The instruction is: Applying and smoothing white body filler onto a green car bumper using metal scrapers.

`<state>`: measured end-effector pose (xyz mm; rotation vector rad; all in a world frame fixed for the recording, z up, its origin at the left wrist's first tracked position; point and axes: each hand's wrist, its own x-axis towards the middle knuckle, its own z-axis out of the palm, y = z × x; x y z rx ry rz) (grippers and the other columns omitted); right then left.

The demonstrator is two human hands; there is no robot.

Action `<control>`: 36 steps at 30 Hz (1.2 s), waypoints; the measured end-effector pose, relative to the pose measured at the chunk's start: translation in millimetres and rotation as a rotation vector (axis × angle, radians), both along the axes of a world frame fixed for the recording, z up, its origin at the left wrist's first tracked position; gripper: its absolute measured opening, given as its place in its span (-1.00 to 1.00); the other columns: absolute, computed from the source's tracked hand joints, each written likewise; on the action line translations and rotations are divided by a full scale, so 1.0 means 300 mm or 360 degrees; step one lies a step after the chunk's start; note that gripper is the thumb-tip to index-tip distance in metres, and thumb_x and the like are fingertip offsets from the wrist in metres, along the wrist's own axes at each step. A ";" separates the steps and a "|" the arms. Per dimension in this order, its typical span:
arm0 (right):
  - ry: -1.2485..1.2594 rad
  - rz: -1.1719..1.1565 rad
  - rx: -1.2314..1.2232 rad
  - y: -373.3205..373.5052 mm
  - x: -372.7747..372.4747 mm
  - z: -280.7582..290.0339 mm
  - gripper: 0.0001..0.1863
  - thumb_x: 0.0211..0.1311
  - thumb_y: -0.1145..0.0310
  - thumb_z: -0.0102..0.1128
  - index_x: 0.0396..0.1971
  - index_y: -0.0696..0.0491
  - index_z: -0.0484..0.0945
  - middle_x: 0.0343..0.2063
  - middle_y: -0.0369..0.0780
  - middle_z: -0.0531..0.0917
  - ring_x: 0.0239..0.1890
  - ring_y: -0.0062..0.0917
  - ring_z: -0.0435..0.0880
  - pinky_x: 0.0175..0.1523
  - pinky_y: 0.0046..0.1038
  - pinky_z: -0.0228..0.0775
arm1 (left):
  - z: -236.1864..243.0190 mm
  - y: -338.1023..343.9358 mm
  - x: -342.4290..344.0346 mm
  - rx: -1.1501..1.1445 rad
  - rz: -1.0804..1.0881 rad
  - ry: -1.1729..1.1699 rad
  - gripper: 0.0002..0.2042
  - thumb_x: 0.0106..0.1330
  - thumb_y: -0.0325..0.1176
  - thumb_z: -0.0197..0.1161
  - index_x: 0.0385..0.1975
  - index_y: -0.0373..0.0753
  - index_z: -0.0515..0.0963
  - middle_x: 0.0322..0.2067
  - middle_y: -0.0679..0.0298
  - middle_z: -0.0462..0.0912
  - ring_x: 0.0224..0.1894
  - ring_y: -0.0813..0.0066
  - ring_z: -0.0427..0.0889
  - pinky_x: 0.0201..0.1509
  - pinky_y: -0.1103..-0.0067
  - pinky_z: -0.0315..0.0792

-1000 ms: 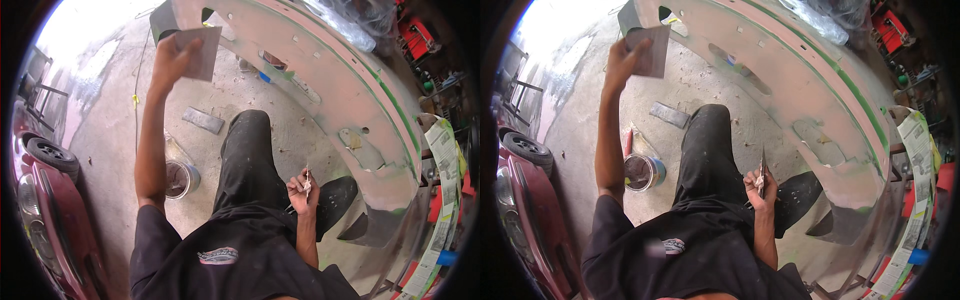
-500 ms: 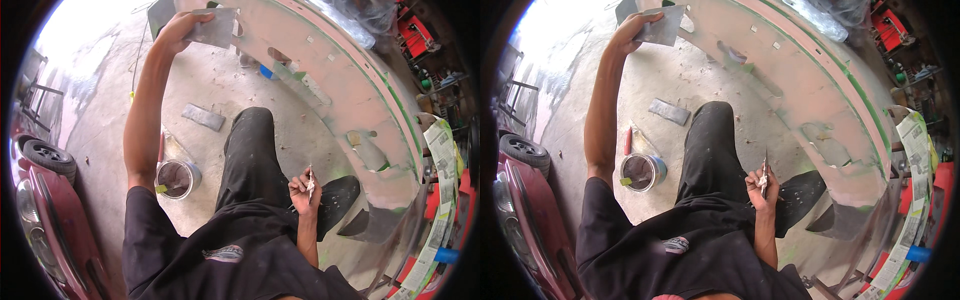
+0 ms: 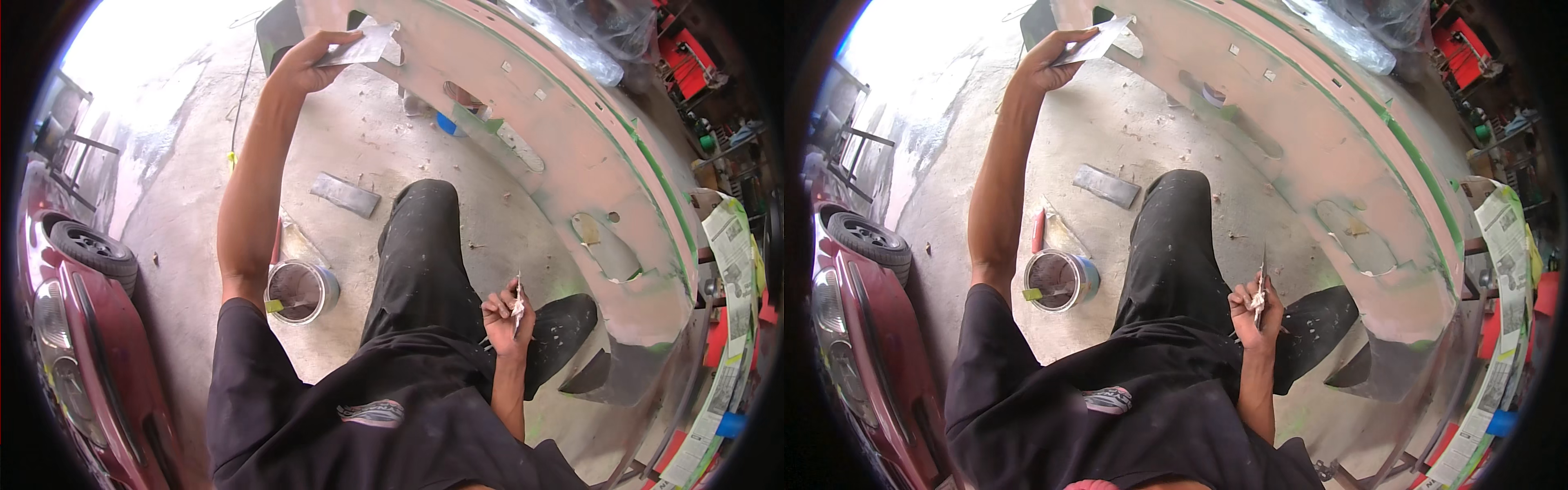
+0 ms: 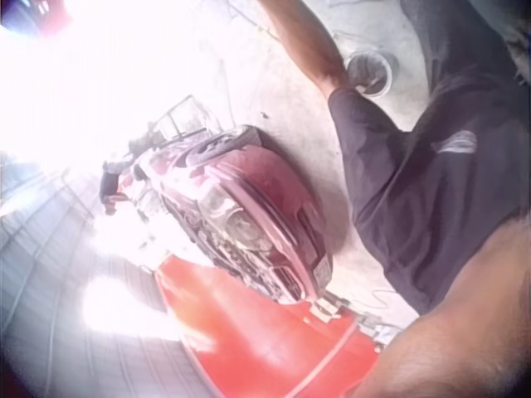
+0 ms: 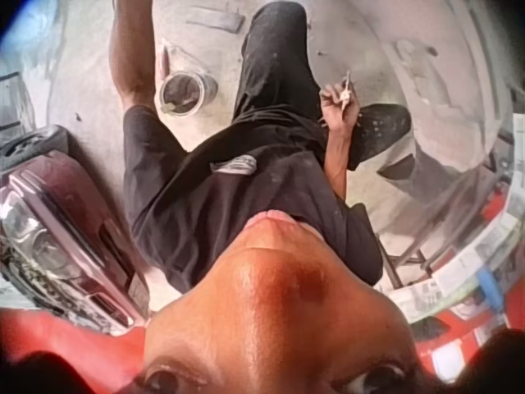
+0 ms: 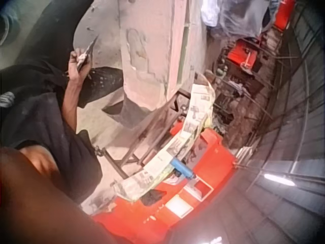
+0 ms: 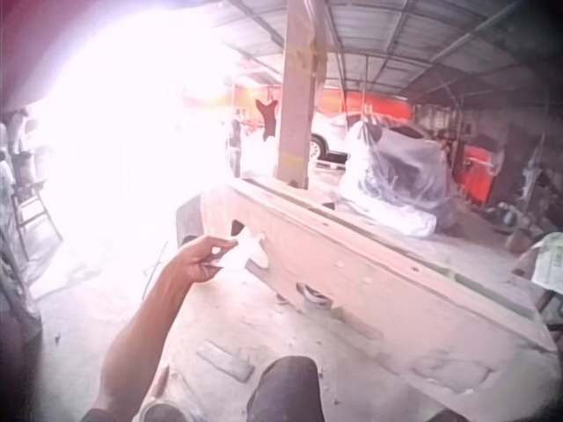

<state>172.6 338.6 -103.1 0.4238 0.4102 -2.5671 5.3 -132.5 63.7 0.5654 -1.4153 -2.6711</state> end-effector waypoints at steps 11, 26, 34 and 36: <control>-0.0134 0.0062 0.0023 -0.019 0.000 0.001 -0.83 0.40 0.32 -0.02 -0.37 0.05 0.50 -0.75 -0.38 0.30 -0.61 -0.64 0.24 -0.29 -0.51 0.19 | 0.081 -0.004 -0.034 -0.1110 -0.0150 0.0207 -0.51 0.18 -0.27 0.37 0.01 -0.42 0.39 -0.14 0.04 0.61 -0.16 0.35 0.69 -0.03 0.55 0.61; -0.0146 0.0093 -0.0016 -0.044 -0.036 -0.010 -0.80 0.38 0.29 0.03 -0.39 0.06 0.53 -0.73 -0.37 0.27 -0.59 -0.62 0.23 -0.29 -0.49 0.17 | 0.211 0.080 -0.002 -0.2242 -0.0049 -0.0005 -0.74 0.14 -0.46 0.27 -0.15 -0.36 0.62 -0.26 0.13 0.69 -0.21 0.31 0.65 -0.13 0.50 0.50; -0.0129 0.0088 -0.0051 -0.047 -0.045 -0.006 -0.81 0.37 0.30 0.03 -0.38 0.06 0.53 -0.74 -0.36 0.27 -0.60 -0.62 0.22 -0.29 -0.48 0.16 | 0.195 0.134 -0.009 -0.3059 -0.0291 0.0667 -0.61 0.19 -0.36 0.23 0.05 -0.26 0.51 -0.27 0.04 0.67 -0.28 0.28 0.71 -0.20 0.42 0.60; -0.0132 0.0029 -0.0036 -0.044 -0.046 -0.005 -0.82 0.37 0.30 0.03 -0.38 0.06 0.53 -0.73 -0.36 0.28 -0.58 -0.62 0.22 -0.30 -0.48 0.16 | 0.172 0.174 0.003 -0.3238 -0.0237 0.0496 -0.67 0.14 -0.45 0.21 -0.04 -0.26 0.56 -0.35 0.00 0.67 -0.32 0.22 0.70 -0.21 0.41 0.60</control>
